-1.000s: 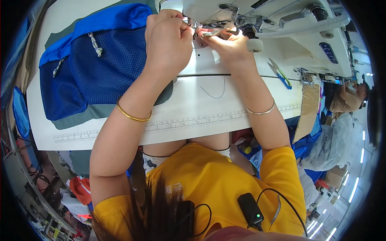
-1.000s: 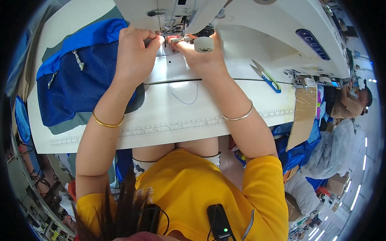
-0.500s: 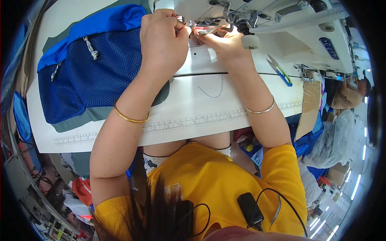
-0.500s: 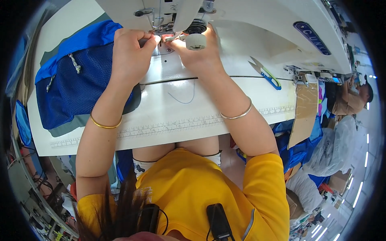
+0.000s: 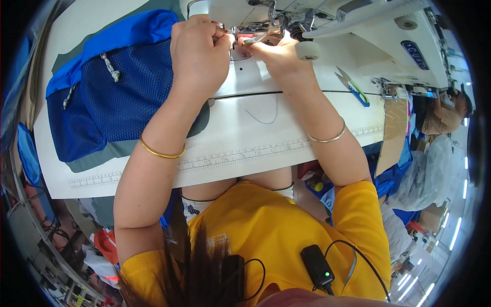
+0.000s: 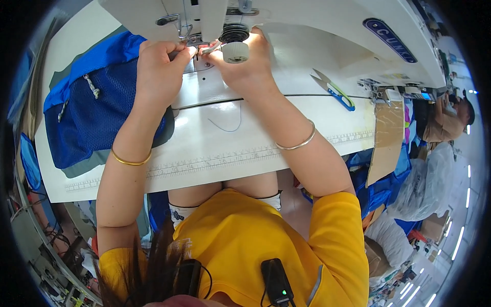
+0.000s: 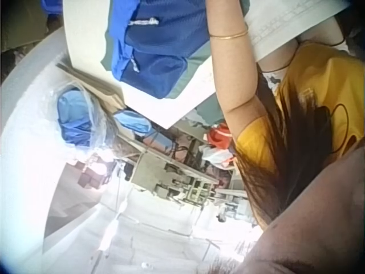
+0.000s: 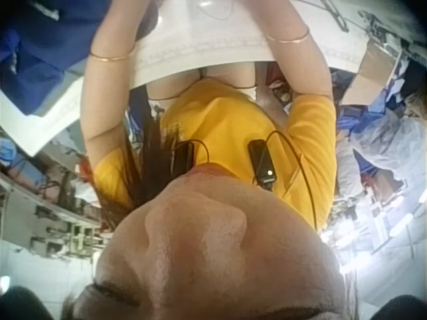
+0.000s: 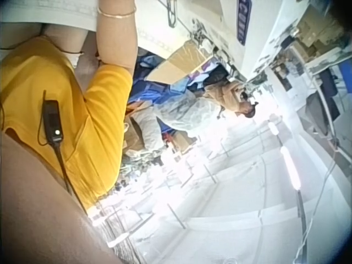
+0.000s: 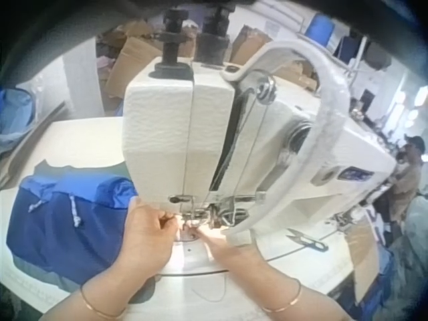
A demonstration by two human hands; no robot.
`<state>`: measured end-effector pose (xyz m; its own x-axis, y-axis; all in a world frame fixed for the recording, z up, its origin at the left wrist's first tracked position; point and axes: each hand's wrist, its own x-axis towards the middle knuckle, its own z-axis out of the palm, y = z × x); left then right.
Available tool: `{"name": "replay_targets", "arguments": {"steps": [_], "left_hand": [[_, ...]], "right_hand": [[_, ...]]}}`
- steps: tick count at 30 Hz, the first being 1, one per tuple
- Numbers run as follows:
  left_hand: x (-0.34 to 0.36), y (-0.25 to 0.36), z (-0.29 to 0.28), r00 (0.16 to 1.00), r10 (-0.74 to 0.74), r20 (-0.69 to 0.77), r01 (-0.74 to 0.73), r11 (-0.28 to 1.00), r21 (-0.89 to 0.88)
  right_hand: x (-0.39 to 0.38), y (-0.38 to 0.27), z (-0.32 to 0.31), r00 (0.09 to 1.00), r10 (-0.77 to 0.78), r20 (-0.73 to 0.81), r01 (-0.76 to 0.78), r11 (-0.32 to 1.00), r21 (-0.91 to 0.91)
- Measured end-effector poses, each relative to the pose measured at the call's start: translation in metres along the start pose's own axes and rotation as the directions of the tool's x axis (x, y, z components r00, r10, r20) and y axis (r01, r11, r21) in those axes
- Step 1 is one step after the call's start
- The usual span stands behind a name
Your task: Sewing a blue mesh pocket onto a fabric piece using an industrial sewing machine.
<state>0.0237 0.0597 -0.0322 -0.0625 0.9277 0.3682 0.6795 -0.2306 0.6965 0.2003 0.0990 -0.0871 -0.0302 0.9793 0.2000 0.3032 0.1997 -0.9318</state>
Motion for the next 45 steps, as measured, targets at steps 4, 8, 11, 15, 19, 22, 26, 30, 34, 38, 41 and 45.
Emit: {"name": "replay_targets", "arguments": {"steps": [4,8,11,15,19,22,26,30,34,38,41,45], "left_hand": [[0.000,0.001,-0.001,0.999,-0.036,0.007,0.036,0.999,0.020],[0.003,0.000,-0.001,0.999,-0.016,0.030,0.015,0.999,0.036],[0.002,0.000,-0.001,1.000,0.006,0.017,-0.006,1.000,0.011],[0.000,-0.002,-0.002,1.000,-0.001,0.016,0.001,1.000,-0.002],[0.001,-0.001,-0.002,0.999,-0.007,0.034,0.008,1.000,-0.005],[0.002,-0.003,0.000,0.999,-0.016,0.046,0.016,1.000,0.003],[0.002,-0.004,0.002,0.999,-0.015,0.034,0.015,1.000,0.001],[0.002,-0.010,0.006,0.980,0.170,-0.106,-0.167,0.985,0.038],[0.003,-0.011,0.007,0.990,0.122,-0.071,-0.122,0.993,0.002],[0.006,-0.016,0.001,0.994,-0.022,0.108,0.027,0.999,-0.046],[0.002,-0.022,0.003,0.992,0.129,0.010,-0.129,0.991,0.030],[0.002,-0.021,0.001,0.995,0.094,0.037,-0.095,0.995,0.036]], "right_hand": [[-0.003,-0.017,-0.001,0.999,-0.016,0.036,0.018,0.998,-0.064],[-0.001,-0.012,-0.002,0.999,-0.019,0.030,0.020,0.999,-0.028],[-0.003,-0.017,-0.003,0.999,-0.033,0.032,0.033,0.999,-0.008],[-0.009,-0.042,-0.004,0.996,0.075,0.054,-0.078,0.996,0.054],[-0.008,-0.027,-0.005,0.996,0.060,0.066,-0.064,0.996,0.057],[-0.008,-0.027,-0.004,0.998,0.056,0.018,-0.057,0.997,0.056],[-0.009,-0.033,-0.006,0.996,0.062,0.062,-0.067,0.994,0.083],[-0.006,-0.030,-0.006,0.996,-0.019,0.083,0.011,0.996,0.090],[-0.006,-0.029,-0.006,0.996,-0.005,0.086,-0.003,0.996,0.093],[-0.007,-0.032,-0.010,0.995,-0.009,0.098,0.004,0.999,0.050],[-0.010,-0.043,-0.009,0.996,0.033,0.078,-0.035,0.999,0.030],[-0.014,-0.056,-0.010,0.986,0.033,0.161,-0.037,0.999,0.024]]}}
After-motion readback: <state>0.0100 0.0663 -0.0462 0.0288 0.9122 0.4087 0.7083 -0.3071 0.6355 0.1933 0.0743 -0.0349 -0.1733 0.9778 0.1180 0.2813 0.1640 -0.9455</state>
